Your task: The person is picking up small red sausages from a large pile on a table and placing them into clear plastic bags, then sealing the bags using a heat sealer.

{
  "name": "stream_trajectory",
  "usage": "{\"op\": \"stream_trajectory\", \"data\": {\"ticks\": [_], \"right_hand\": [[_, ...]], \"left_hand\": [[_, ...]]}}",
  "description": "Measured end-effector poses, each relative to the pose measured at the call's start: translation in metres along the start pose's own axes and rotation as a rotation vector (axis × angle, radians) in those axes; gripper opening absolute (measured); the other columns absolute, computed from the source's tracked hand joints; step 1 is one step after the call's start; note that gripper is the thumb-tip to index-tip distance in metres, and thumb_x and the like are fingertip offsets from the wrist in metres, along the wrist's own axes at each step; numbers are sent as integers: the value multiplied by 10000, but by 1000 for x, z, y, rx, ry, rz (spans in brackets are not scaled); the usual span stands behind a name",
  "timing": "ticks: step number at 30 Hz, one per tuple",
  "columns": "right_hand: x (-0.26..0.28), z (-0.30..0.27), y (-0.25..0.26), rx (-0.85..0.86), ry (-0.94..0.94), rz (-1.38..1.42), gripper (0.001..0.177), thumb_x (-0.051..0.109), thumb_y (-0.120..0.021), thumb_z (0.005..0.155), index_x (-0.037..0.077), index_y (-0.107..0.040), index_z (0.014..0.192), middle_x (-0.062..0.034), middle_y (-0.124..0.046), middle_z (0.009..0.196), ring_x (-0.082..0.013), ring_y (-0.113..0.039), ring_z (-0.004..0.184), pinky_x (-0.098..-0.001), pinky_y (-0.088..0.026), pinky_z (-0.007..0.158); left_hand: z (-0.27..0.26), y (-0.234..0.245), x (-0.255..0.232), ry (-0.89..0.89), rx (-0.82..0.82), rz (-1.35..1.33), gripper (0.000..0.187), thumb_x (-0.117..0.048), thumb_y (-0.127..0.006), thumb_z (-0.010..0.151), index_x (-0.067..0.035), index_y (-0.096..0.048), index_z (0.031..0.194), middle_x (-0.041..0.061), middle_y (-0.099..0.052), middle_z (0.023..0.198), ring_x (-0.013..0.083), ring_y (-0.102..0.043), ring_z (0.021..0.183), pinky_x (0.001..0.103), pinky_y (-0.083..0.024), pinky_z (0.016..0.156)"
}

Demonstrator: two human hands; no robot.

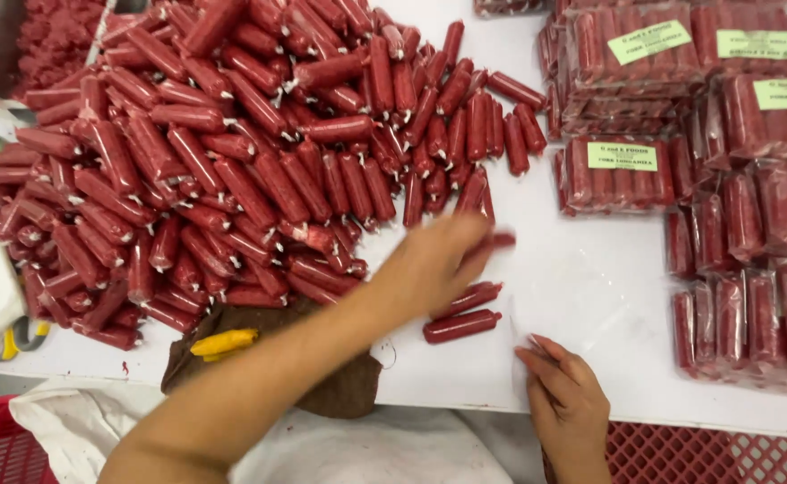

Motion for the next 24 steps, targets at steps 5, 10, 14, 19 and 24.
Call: {"op": "stream_trajectory", "data": {"ticks": [5,10,14,19,24], "right_hand": [[-21,-4,-13,272,-114,-28,416,136,-605,898,277,-715,1273,33,-676,1353,-118,-640,1225,-268,-480,1057],[9,5,-18,146,138,-3,363,33,-571,913,128,-697,1240,-26,-687,1270,-222,-651,1112,-337,-513,1020],[18,13,-9,88,72,57,295,28,-594,912,89,-739,1161,-43,-729,1205,-207,-677,1060,-319,-529,980],[16,12,-10,64,79,47,288,25,-614,904,102,-741,1151,-34,-727,1190,-212,-683,1042,-318,-562,931],[20,15,-8,49,62,52,243,65,-655,901,102,-753,1121,-29,-727,1166,-203,-680,1020,-307,-569,916]], "left_hand": [[-101,-34,6,-233,-125,39,243,-70,-622,982,-53,-628,1224,157,-626,1292,324,-668,1126,390,-574,929],[-44,-12,4,-224,15,164,301,-241,-629,964,-38,-675,1182,197,-631,1307,347,-594,1172,481,-509,977],[42,16,46,43,-93,249,195,-168,-511,985,-21,-631,942,179,-627,846,415,-611,806,536,-490,695],[58,-44,69,270,81,435,333,-252,-669,914,-50,-572,1161,154,-609,1009,375,-676,792,499,-570,566],[34,-62,76,209,93,339,549,-120,-687,897,-40,-451,1387,201,-549,1074,415,-571,947,558,-521,637]]}}
Point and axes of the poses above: each hand's wrist, its own z-axis towards the middle knuckle, its own y-axis out of the back of the hand, x = y × z, the point moved 10 cm from there along z, towards the middle knuckle
